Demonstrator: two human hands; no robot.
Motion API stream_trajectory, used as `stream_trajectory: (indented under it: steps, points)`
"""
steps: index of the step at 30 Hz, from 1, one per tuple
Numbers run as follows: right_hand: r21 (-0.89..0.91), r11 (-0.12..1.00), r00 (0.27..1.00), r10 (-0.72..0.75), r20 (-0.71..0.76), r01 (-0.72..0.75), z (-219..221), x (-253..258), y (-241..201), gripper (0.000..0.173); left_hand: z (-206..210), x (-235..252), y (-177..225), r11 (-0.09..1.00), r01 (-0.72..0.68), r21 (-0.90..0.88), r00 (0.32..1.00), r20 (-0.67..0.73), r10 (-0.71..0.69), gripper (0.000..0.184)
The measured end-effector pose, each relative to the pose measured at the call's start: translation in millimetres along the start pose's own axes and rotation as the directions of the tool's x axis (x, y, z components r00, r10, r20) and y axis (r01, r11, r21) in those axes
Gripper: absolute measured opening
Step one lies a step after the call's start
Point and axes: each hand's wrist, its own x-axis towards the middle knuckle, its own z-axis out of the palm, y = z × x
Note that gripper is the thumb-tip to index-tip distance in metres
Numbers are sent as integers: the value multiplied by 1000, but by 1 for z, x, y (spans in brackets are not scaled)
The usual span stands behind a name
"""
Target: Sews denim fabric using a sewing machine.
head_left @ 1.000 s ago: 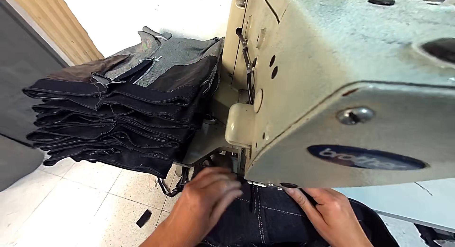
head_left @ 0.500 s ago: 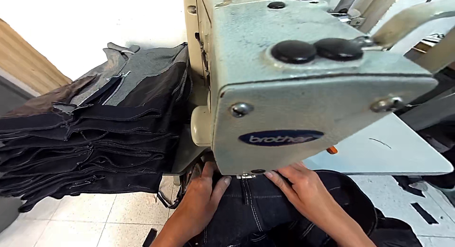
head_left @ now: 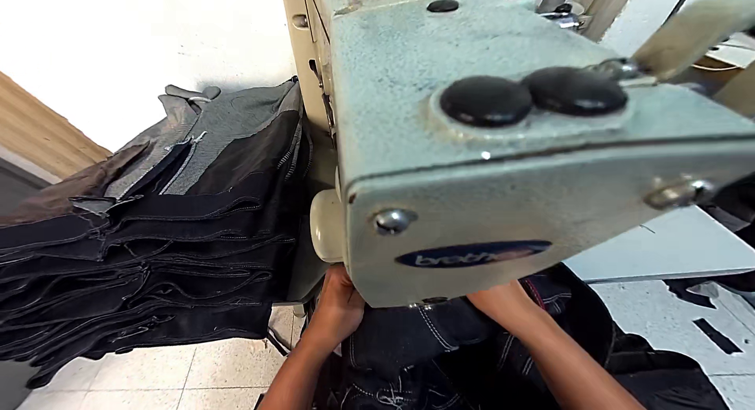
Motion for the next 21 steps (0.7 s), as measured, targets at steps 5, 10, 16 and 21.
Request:
stream_trajectory:
  steps: [5, 10, 16, 21]
  points:
    - [-12, 999, 999, 31, 10, -31, -2, -1, -1, 24, -4, 4, -5, 942, -172, 289, 984, 7, 178, 12]
    - [-52, 998, 1000, 28, -13, -29, -6, 1, -6, 25, -7, 9, -12, 914, -246, 321, 969, 54, 242, 14]
    - [-65, 997, 999, 47, 16, -46, -7, 0, -9, 29, -10, 6, -8, 886, -321, 334, 944, 42, 326, 15]
    - [-45, 999, 1000, 23, 16, -22, -6, 0, -10, 30, -15, 7, -7, 884, -327, 334, 944, 69, 323, 14]
